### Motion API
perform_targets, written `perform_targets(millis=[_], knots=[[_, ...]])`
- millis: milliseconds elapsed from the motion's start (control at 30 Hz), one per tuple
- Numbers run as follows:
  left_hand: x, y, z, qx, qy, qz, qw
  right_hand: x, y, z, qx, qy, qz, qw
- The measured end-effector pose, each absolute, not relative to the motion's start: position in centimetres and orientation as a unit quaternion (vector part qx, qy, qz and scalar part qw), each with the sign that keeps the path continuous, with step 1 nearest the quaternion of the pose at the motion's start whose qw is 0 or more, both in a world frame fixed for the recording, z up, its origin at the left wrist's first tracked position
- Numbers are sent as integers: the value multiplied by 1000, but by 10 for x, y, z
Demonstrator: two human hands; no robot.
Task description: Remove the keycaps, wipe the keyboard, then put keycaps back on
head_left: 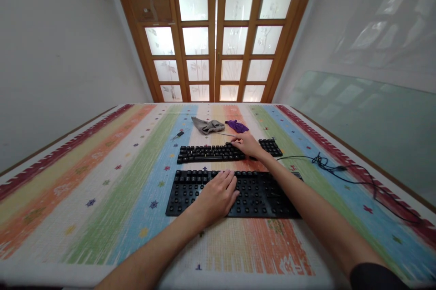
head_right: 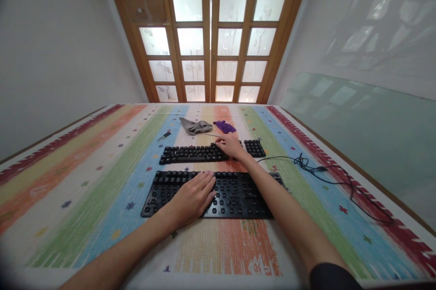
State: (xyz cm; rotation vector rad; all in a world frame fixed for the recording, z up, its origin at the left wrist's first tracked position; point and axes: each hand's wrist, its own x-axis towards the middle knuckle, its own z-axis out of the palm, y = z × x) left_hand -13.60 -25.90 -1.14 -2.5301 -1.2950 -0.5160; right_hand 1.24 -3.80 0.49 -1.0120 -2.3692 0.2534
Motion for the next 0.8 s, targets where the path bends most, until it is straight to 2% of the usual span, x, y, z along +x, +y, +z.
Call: perform_targets(millis=[433,800], knots=[[-136,-264,1,-867,-475,-148,38,-9,-31,12,-410,-886,102,192],[-137,-263,-1,-864,-474,-165,46,-19,-15,15,-384,-898,132,172]])
